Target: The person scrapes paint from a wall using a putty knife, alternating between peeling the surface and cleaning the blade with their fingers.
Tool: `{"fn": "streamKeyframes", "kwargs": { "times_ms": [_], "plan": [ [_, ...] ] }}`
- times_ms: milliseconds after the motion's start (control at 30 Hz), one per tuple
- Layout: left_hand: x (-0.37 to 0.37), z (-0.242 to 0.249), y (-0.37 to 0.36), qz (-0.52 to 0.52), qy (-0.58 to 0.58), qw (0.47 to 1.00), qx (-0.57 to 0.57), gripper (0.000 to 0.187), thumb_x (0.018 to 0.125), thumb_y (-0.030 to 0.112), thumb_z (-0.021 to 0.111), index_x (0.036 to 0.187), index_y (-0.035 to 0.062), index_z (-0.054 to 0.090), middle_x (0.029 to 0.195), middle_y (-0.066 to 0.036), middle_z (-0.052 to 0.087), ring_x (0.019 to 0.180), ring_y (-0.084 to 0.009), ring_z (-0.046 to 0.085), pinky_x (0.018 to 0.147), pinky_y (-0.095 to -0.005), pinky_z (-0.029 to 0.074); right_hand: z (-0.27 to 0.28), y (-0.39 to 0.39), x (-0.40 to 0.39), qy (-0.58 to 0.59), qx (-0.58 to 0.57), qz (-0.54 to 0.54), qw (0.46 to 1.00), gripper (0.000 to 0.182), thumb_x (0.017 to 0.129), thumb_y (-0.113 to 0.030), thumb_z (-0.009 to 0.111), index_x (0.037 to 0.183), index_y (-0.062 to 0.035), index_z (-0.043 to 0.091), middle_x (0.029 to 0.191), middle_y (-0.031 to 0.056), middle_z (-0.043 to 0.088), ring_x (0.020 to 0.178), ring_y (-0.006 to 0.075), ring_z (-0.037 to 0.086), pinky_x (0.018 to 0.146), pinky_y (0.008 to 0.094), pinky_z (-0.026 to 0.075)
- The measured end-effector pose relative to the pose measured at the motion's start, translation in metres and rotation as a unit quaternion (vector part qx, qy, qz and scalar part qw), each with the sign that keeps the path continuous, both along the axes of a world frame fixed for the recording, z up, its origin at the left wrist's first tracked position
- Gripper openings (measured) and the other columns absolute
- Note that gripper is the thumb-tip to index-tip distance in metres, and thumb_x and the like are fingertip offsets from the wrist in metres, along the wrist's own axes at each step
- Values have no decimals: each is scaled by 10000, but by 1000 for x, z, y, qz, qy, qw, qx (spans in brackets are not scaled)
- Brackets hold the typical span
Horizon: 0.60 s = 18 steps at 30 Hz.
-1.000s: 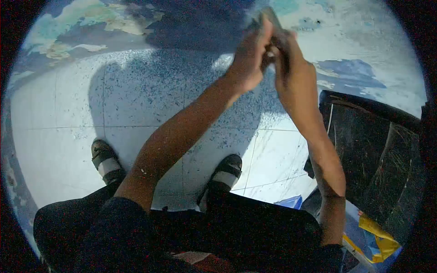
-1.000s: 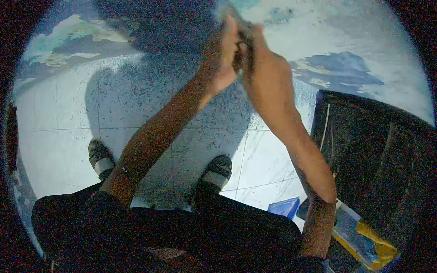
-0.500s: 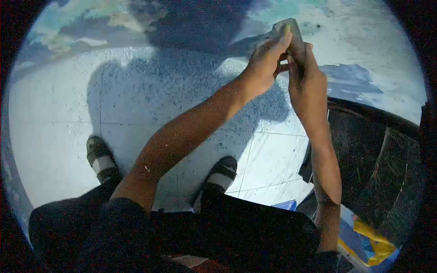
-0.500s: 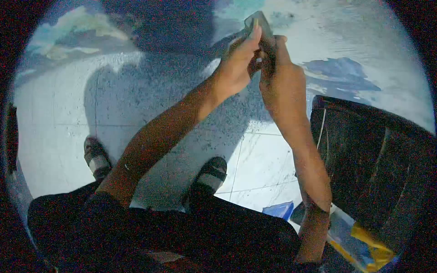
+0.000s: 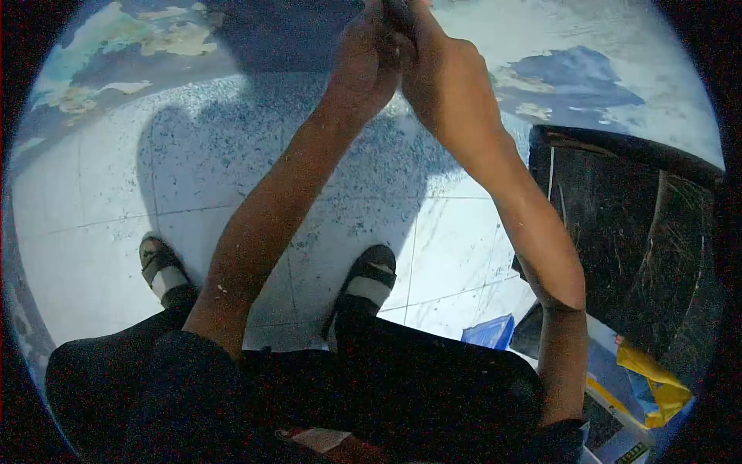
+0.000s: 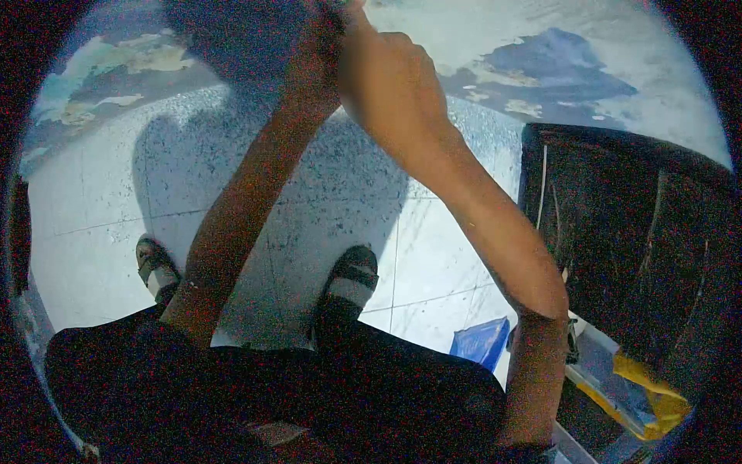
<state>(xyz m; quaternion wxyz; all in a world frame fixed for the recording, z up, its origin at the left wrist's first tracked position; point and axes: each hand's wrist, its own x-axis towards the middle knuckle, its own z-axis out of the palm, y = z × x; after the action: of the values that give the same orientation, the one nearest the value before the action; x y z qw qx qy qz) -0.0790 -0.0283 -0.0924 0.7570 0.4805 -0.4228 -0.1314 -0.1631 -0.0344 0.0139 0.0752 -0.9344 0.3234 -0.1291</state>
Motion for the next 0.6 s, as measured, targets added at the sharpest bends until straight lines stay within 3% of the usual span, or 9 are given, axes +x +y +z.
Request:
{"fn": "streamKeyframes", "kwargs": {
  "times_ms": [33,67,167,267,300,400,500,567,600],
  "plan": [
    [3,-19,-13,-151,244,957,27,378,1007,415,512,1126,72,619,940,-39,658,813,-135,627,732,-320,522,3,-2,0,11,14,-19,1000,419,907,-37,552,1313,-101,476,940,255,666,887,478,624,709,531,518],
    [11,-11,-14,-288,466,835,51,469,991,510,516,1150,89,649,991,-40,692,848,-128,629,768,-316,529,7,-2,2,22,29,-34,999,453,906,-24,542,1345,-107,465,967,248,672,908,471,629,730,524,524],
    [-4,33,-1,-353,469,809,-21,439,960,560,544,1001,136,653,844,0,651,746,-101,568,676,-277,477,13,-3,-16,-59,58,-45,996,465,902,-8,535,1354,-99,478,1022,232,679,933,453,640,763,508,539],
    [6,-2,-13,-407,452,794,8,462,953,566,554,1062,126,641,926,-20,673,806,-133,616,720,-324,511,1,-6,-12,-56,66,-39,995,424,885,2,547,1302,-66,515,1055,227,678,949,442,644,788,492,547],
    [9,-26,-9,-341,375,862,-4,464,951,561,558,1114,132,627,977,-31,673,812,-160,630,725,-341,517,6,2,-3,-11,17,-35,999,423,867,2,560,1285,-51,521,1010,236,683,936,435,649,786,482,555],
    [16,11,-15,-279,560,772,114,447,941,558,577,1039,124,614,893,-20,630,757,-151,601,664,-362,491,-8,-6,3,-9,10,60,998,414,854,-131,605,1248,-75,491,765,245,668,762,483,651,730,564,524],
    [7,7,0,-189,206,959,51,437,955,539,563,1031,111,613,895,-28,629,749,-155,599,656,-353,491,-3,0,-4,-60,5,29,998,424,843,-121,615,1248,-82,496,764,260,661,783,486,649,730,567,524],
    [21,0,5,-74,-51,996,3,431,965,526,554,1025,103,612,896,-33,629,743,-158,597,650,-348,491,-1,-2,-9,-72,25,1,997,413,845,-109,611,1242,-79,498,775,266,660,788,487,648,723,573,523],
    [30,-5,5,-54,-52,997,3,431,965,526,554,1025,103,612,896,-33,629,743,-158,597,650,-348,491,-2,-5,-7,-78,55,-39,995,403,848,-97,607,1236,-77,501,787,272,658,794,488,648,717,579,522]
  ]
}}
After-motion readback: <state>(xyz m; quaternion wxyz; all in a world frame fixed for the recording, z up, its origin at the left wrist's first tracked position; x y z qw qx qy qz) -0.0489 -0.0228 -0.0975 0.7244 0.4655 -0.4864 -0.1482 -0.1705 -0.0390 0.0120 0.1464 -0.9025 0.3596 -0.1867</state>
